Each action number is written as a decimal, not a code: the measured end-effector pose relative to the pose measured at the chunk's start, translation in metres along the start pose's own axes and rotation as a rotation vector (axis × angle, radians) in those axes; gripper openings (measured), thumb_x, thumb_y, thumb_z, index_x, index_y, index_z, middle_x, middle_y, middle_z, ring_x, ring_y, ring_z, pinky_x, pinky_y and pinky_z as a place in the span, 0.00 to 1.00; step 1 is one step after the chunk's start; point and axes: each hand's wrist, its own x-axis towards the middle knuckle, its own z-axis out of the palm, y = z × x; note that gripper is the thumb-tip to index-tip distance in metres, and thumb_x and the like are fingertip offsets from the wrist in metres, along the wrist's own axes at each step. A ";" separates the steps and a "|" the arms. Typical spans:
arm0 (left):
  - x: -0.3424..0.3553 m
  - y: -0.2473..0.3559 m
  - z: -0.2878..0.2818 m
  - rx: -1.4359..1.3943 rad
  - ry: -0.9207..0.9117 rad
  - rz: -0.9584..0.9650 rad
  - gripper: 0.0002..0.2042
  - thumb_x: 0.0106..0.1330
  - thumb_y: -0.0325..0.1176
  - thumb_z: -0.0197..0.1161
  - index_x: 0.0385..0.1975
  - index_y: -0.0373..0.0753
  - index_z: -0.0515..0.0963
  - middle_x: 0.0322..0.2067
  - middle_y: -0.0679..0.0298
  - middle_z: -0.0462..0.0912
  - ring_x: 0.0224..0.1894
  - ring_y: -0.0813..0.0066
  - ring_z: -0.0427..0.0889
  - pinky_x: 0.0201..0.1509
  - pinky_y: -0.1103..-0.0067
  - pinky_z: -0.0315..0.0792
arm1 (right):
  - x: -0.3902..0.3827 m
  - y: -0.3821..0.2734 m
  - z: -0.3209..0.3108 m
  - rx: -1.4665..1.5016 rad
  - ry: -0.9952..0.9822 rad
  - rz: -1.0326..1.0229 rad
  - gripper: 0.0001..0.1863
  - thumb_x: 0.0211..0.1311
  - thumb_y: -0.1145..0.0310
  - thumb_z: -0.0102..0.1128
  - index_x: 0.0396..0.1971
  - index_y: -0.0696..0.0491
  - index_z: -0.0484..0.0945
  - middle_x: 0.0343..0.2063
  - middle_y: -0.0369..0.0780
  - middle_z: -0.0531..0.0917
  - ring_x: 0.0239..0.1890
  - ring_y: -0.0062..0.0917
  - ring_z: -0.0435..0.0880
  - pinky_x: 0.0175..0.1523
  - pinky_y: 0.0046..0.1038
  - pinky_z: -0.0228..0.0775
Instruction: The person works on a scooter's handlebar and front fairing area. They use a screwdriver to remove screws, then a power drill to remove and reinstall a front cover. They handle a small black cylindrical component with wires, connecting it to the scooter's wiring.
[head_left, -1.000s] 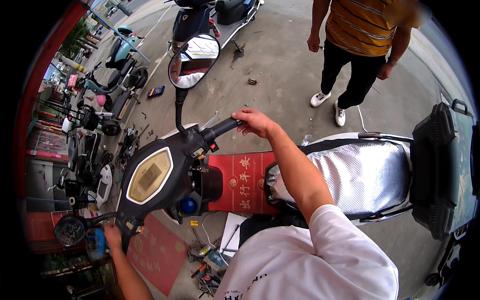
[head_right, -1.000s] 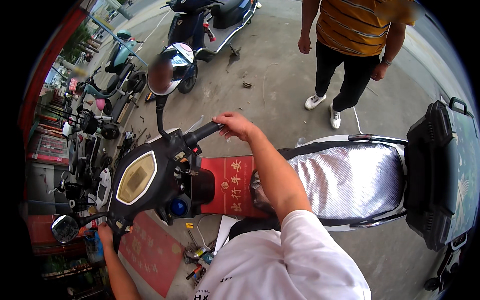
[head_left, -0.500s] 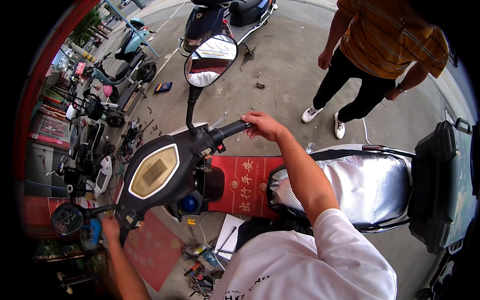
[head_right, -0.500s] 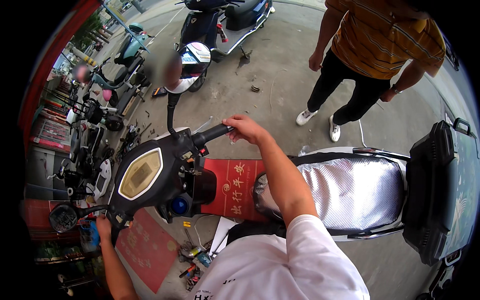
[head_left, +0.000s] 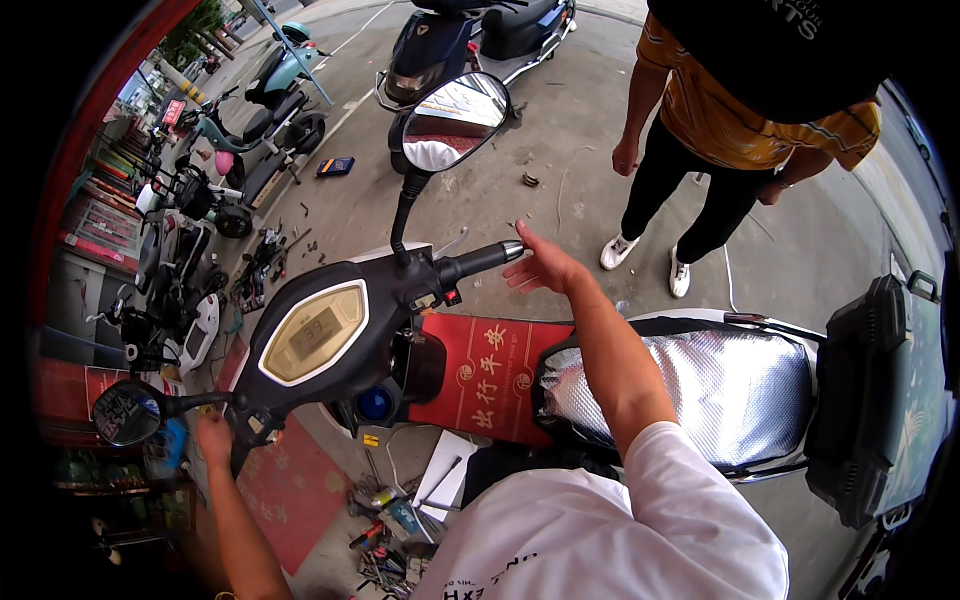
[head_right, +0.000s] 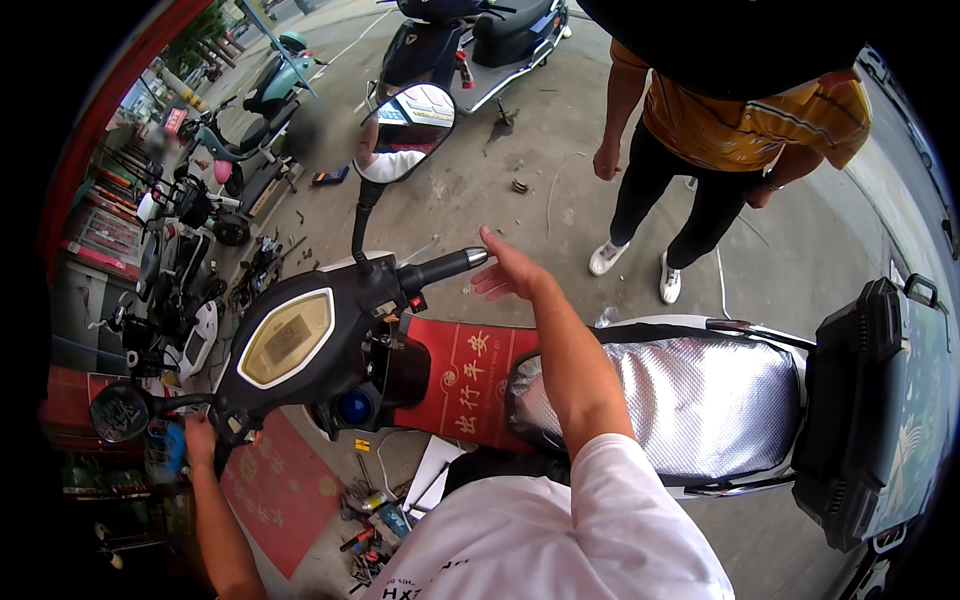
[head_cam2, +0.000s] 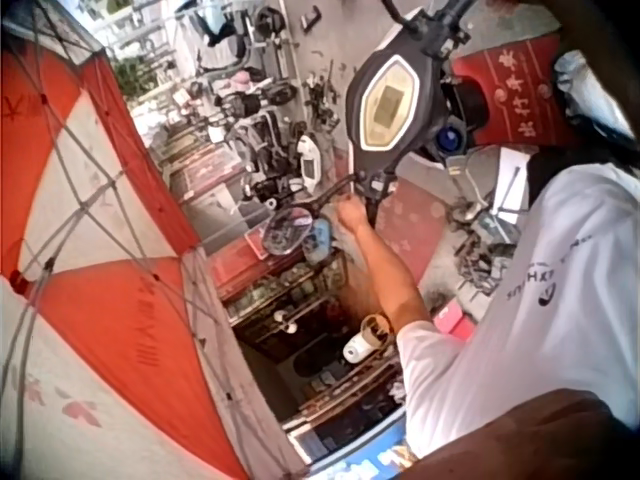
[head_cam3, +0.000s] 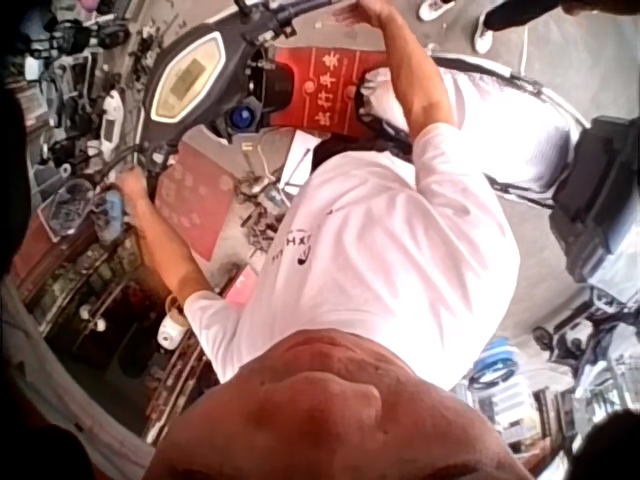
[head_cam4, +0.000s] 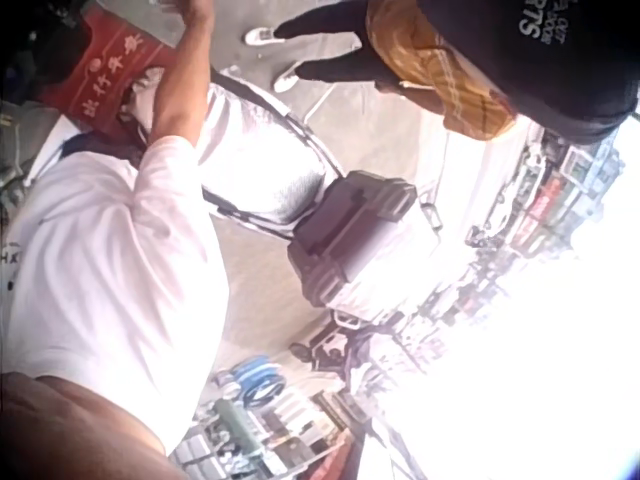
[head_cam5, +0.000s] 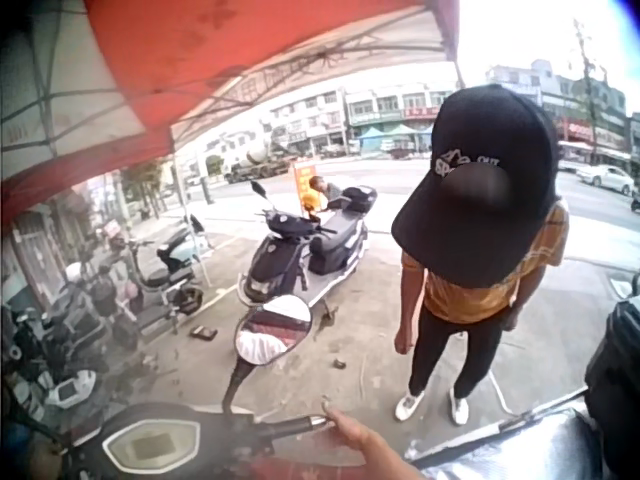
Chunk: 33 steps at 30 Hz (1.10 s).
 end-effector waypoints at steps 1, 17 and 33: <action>0.002 0.000 0.000 -0.015 -0.008 -0.023 0.10 0.58 0.29 0.52 0.23 0.31 0.79 0.15 0.52 0.77 0.18 0.62 0.81 0.24 0.68 0.70 | 0.001 0.002 -0.003 -0.024 0.061 0.017 0.42 0.59 0.24 0.42 0.46 0.53 0.70 0.34 0.48 0.83 0.31 0.33 0.84 0.37 0.33 0.76; 0.006 -0.005 0.002 -0.090 -0.113 -0.178 0.09 0.61 0.29 0.55 0.30 0.31 0.81 0.19 0.56 0.80 0.21 0.67 0.83 0.26 0.72 0.74 | 0.004 0.002 0.000 0.125 -0.274 -0.349 0.13 0.61 0.70 0.67 0.43 0.56 0.76 0.30 0.38 0.82 0.31 0.23 0.81 0.36 0.25 0.72; 0.008 -0.009 0.001 -0.051 -0.114 -0.143 0.10 0.61 0.30 0.53 0.27 0.31 0.80 0.16 0.55 0.79 0.18 0.66 0.81 0.24 0.71 0.71 | 0.005 0.006 -0.003 0.132 -0.290 -0.376 0.18 0.59 0.76 0.66 0.50 0.57 0.75 0.37 0.37 0.82 0.37 0.23 0.82 0.46 0.26 0.75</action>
